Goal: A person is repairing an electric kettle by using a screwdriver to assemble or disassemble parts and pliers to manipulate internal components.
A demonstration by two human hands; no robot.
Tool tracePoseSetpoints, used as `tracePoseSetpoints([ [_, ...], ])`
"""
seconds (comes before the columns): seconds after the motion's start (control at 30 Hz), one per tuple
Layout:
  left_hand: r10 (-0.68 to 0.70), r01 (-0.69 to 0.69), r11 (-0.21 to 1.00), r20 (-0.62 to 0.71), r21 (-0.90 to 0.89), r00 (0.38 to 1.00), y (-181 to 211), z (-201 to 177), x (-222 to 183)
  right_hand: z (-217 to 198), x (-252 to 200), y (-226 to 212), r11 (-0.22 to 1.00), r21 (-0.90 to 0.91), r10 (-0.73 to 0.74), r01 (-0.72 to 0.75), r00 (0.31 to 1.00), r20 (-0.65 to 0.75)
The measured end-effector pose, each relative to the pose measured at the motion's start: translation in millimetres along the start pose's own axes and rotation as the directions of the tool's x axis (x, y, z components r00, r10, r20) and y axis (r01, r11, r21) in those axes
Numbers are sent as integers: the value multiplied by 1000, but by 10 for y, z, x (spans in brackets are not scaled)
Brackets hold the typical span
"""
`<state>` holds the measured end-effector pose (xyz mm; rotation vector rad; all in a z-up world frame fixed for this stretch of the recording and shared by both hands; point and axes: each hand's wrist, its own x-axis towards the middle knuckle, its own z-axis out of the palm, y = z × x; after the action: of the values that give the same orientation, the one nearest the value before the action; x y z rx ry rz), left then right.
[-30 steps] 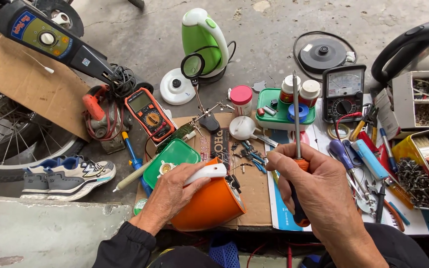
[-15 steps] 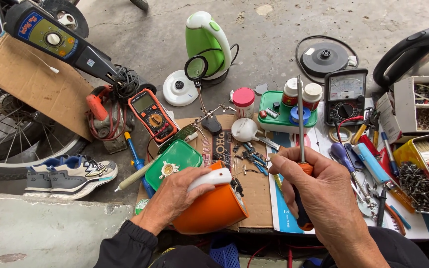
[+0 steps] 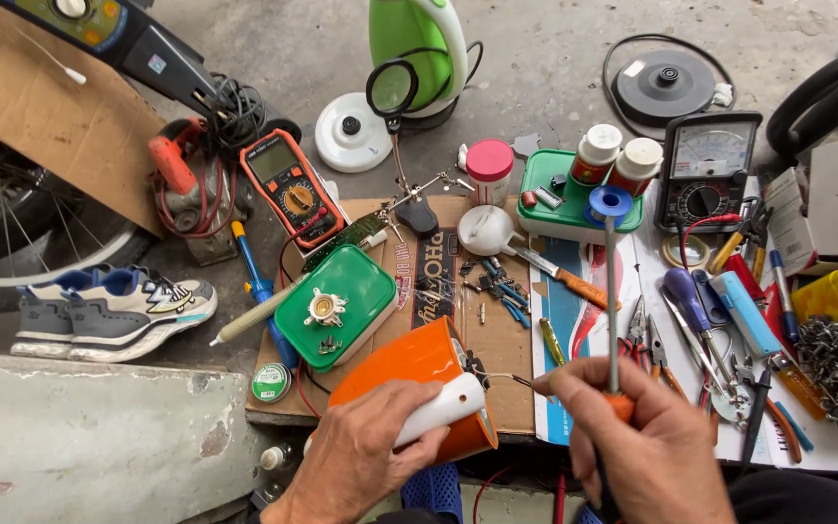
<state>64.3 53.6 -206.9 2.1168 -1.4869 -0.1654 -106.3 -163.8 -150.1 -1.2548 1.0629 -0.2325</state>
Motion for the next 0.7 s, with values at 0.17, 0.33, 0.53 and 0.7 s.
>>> tracePoseSetpoints([
  [0.17,-37,37,999,-35,7,999,31,88,-95,462,-48,343,994,24,112,-111,990,-82],
  [0.33,-29,28,998,-9,-50,1000,56,108,-110,701,-6,698,981,159,132,-113,985,-109],
  [0.53,-110,116,987,61,-108,992,121,70,-86,767,-58,796,998,-38,42,-51,979,-200],
  [0.7,-53,53,998,-12,-39,999,107,51,-133,824,-91,676,998,58,25,-13,978,-207],
])
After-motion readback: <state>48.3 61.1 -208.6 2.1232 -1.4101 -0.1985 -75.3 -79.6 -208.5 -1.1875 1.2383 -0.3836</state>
